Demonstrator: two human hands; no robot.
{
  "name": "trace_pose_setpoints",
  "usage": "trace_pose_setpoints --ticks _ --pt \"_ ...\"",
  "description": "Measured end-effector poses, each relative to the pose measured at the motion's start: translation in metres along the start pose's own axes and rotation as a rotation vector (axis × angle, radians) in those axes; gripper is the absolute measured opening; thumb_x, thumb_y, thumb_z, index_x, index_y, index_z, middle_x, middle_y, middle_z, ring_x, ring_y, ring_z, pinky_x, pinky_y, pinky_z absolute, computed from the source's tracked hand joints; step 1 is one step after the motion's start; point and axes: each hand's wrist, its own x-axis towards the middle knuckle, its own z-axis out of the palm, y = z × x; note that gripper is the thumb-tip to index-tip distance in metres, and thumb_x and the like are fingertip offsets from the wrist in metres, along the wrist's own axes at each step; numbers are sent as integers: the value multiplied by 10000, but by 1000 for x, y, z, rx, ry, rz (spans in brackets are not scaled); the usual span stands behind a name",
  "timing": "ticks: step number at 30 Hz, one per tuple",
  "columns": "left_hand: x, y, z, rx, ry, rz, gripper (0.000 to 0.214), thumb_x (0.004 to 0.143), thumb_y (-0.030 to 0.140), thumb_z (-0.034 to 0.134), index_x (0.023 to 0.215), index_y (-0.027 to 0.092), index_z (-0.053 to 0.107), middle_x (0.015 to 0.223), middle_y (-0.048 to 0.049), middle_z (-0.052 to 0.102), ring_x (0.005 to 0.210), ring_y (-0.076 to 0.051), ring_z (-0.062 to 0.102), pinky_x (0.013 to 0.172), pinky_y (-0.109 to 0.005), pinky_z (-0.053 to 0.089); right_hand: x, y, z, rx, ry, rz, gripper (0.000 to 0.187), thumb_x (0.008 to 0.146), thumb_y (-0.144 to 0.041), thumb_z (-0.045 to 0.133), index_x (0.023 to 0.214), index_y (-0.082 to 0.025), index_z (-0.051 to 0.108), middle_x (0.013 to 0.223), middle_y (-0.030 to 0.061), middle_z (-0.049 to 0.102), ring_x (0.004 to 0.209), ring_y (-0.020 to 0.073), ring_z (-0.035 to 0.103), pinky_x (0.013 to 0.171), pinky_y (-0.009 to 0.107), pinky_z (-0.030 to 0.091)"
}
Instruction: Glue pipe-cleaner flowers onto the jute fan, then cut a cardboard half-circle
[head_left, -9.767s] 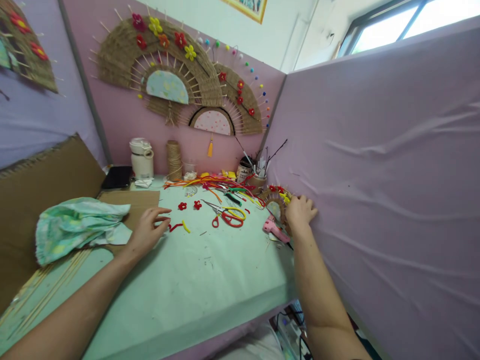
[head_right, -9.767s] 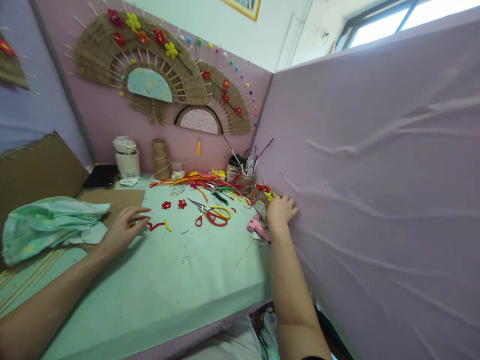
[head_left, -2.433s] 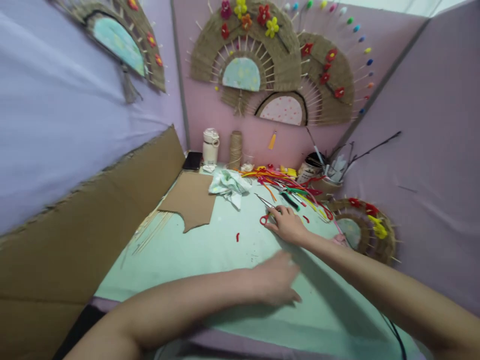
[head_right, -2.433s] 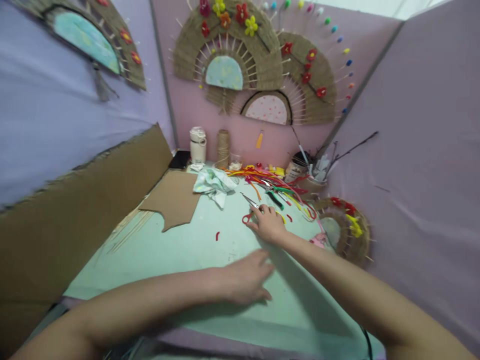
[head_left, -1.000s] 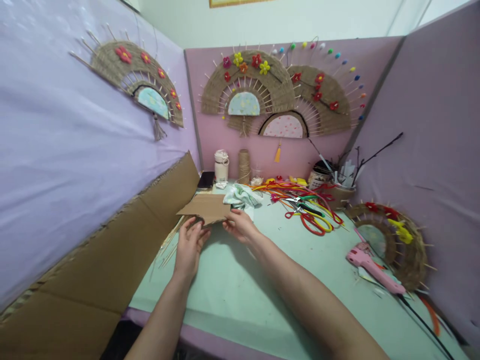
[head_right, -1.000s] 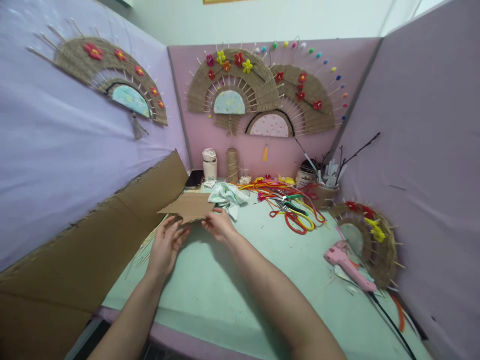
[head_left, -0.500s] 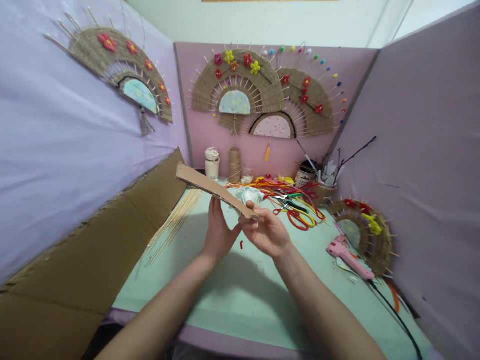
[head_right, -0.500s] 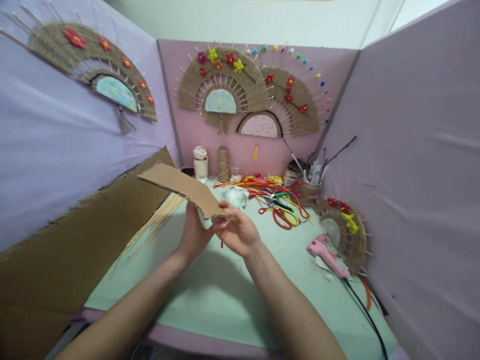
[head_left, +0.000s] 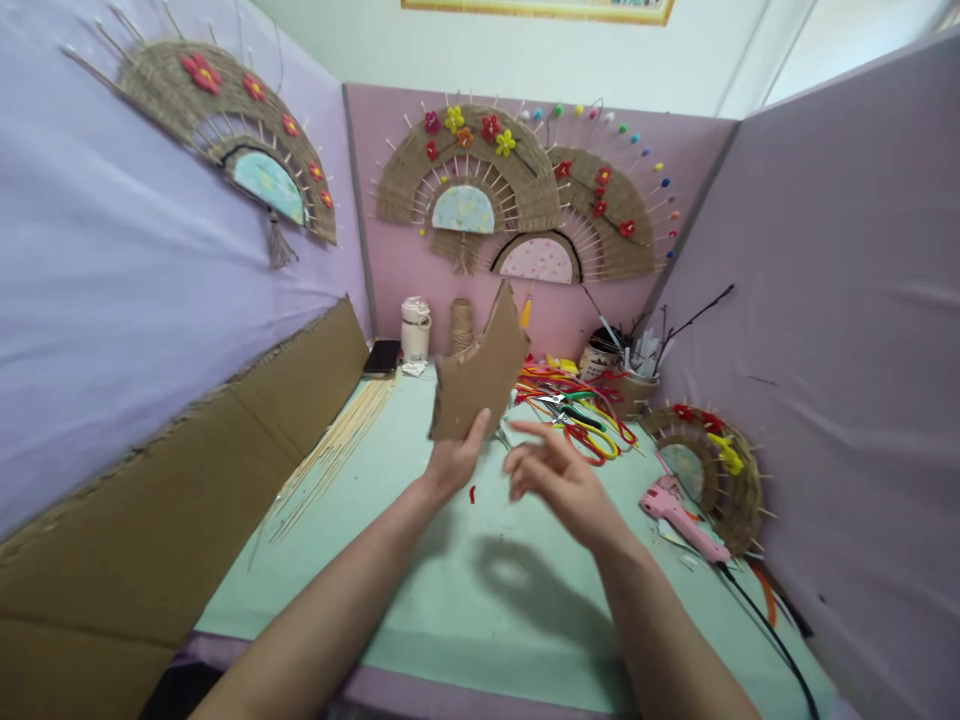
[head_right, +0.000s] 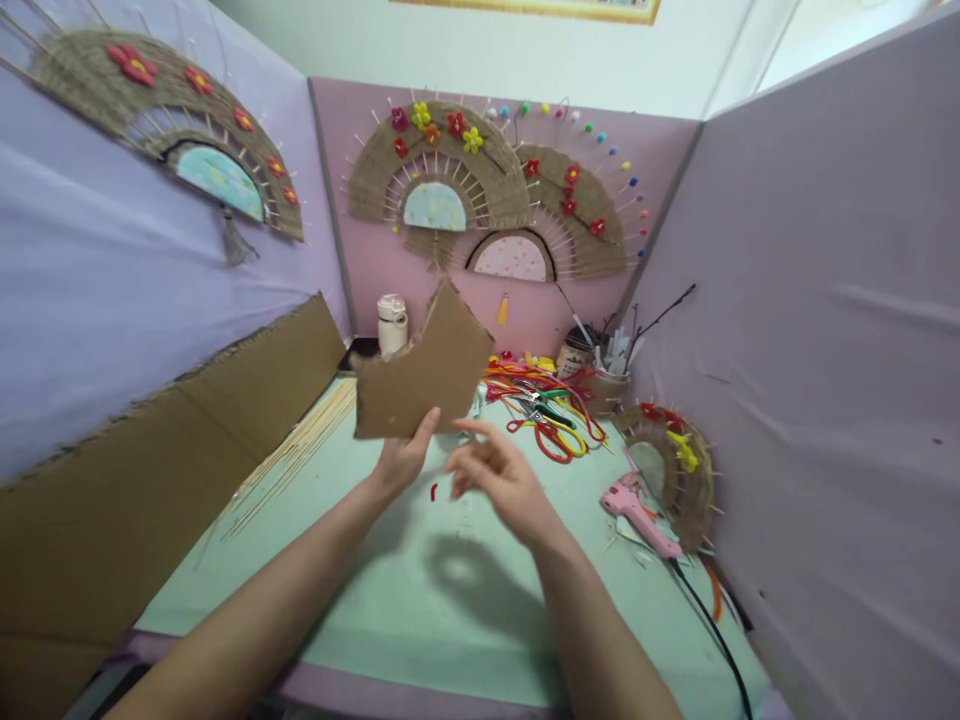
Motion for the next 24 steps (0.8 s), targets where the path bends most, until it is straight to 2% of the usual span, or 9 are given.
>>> trace_pose_setpoints --ticks 2,4,5,9,11,14,19,21,24 --pt "1 2 -1 -197 -124 -103 437 830 414 575 1199 179 576 1236 -96 632 1233 -264 510 1050 -419 396 5 -5 -37 -310 594 -291 411 770 -434 662 1118 -238 568 933 32 608 806 153 580 789 325 484" --pt "2 1 2 -402 -322 -294 470 745 401 674 1139 153 607 1180 -116 663 1125 -274 587 965 -431 466 8 -6 -70 -510 930 -371 527 726 -465 671 1175 -222 542 1097 70 602 998 198 569 895 359 458" --pt "4 0 4 -462 -414 -386 488 701 387 714 1113 143 618 1145 -123 678 1087 -278 608 935 -433 483 7 -4 -83 -548 932 -314 548 708 -485 673 1168 -212 555 1114 80 614 1034 217 565 907 372 458" --pt "18 -11 21 -510 -565 -519 518 623 371 776 1063 140 633 1068 -123 703 1020 -259 639 897 -394 496 -3 11 -105 -330 550 86 418 633 -456 735 950 -193 667 896 79 719 854 259 655 754 393 533" --pt "30 -19 30 -496 -554 -504 524 706 501 687 1098 160 619 1090 -124 694 1006 -247 648 883 -393 502 -5 20 -108 -177 625 118 383 597 -425 759 894 -200 669 837 63 730 798 256 674 698 382 553" --pt "47 -35 43 -272 -448 -329 529 861 592 426 1172 197 590 1186 -123 649 1097 -245 611 929 -421 478 -1 30 -117 -18 935 2 391 565 -438 757 859 -211 634 870 37 733 827 227 682 713 347 568" --pt "63 -70 54 590 -337 175 439 789 306 628 1224 263 598 1497 -102 376 1418 -348 202 1121 -575 159 4 39 -135 70 1028 9 444 563 -493 737 869 -205 594 890 45 733 831 213 688 715 333 575" --pt "72 -82 52 809 -293 127 458 777 297 639 1232 303 592 1520 -105 327 1419 -411 118 1061 -679 128 3 42 -136 51 992 23 463 572 -508 732 892 -203 593 882 50 734 810 216 693 695 339 577" --pt "89 -96 36 998 -277 -29 306 800 325 593 1094 276 660 1392 -148 461 1329 -450 280 972 -708 236 2 45 -133 19 945 35 482 592 -525 721 923 -198 595 852 53 735 803 219 697 686 342 576"
